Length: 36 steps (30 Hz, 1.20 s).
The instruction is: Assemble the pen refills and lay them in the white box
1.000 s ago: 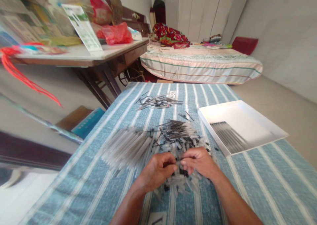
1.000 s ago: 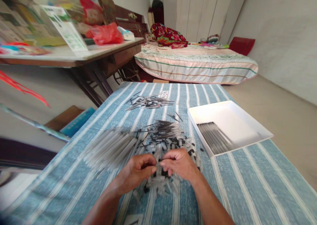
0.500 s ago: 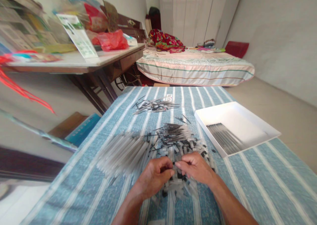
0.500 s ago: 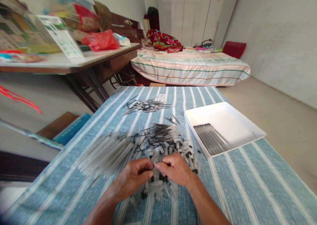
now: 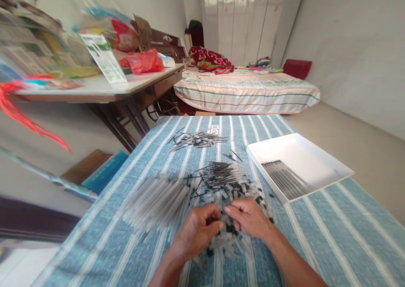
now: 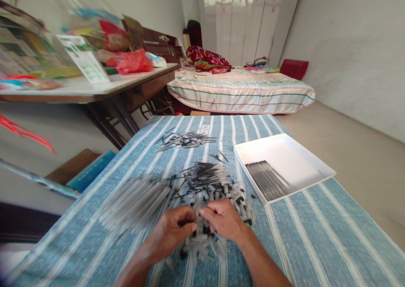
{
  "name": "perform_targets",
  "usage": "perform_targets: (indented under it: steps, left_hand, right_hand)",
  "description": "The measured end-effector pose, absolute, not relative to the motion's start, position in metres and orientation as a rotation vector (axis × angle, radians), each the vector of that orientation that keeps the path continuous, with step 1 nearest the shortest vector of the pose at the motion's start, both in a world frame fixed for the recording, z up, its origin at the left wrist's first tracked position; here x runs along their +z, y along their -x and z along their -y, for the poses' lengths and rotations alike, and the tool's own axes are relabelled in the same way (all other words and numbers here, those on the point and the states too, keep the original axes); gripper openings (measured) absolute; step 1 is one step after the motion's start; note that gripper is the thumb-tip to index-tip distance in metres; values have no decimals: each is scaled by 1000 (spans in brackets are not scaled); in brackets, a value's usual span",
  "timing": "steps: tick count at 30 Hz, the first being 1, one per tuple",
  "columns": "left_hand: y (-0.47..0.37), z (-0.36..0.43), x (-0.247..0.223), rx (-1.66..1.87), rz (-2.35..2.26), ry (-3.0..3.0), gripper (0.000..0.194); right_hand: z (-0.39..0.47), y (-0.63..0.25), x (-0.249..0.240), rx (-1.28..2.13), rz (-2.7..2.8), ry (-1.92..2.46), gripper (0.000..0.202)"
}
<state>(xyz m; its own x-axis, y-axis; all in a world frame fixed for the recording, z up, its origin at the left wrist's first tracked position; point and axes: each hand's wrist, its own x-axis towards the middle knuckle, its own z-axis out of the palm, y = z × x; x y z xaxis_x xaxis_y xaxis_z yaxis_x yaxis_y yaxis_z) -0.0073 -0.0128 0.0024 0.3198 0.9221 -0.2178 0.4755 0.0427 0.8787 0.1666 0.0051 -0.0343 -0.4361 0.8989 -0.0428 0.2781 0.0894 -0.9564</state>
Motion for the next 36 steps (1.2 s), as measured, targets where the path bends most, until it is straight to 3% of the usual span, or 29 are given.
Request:
perform_targets:
  steps: [5,11,16,21,25,29,33,36]
  left_hand:
    - [5,13,1,596,-1307,-1586,5]
    - [6,14,-1,608,-1329,-1615,6]
    - [5,13,-2,606,-1305,-1589,6]
    - [5,13,-2,602,-1311,-1608,6]
    - [5,12,-1,596,-1303,-1609,6]
    - [5,11,-1,603,-1326,-1612,6]
    - [6,11,0,599,-1324,-1621,6]
    - [6,12,0,604,-1330,-1650,7]
  right_hand:
    - [-6,-166,-36,1313,1803,1178,55]
    - [-8,-170,-37,1395,1717,1089,29]
    - [-7,-171,-38,1220,1876,1149,47]
    - [-7,-172,-35,1230,1885,1119,33]
    - [-7,-172,-34,1207,1914,1172,47]
    - [-9,-172,-36,1154,1895,1136,33]
    - [-9,-173,-37,1109,1936,1163,45]
    - [-9,-173,-37,1098,1917,1140,38]
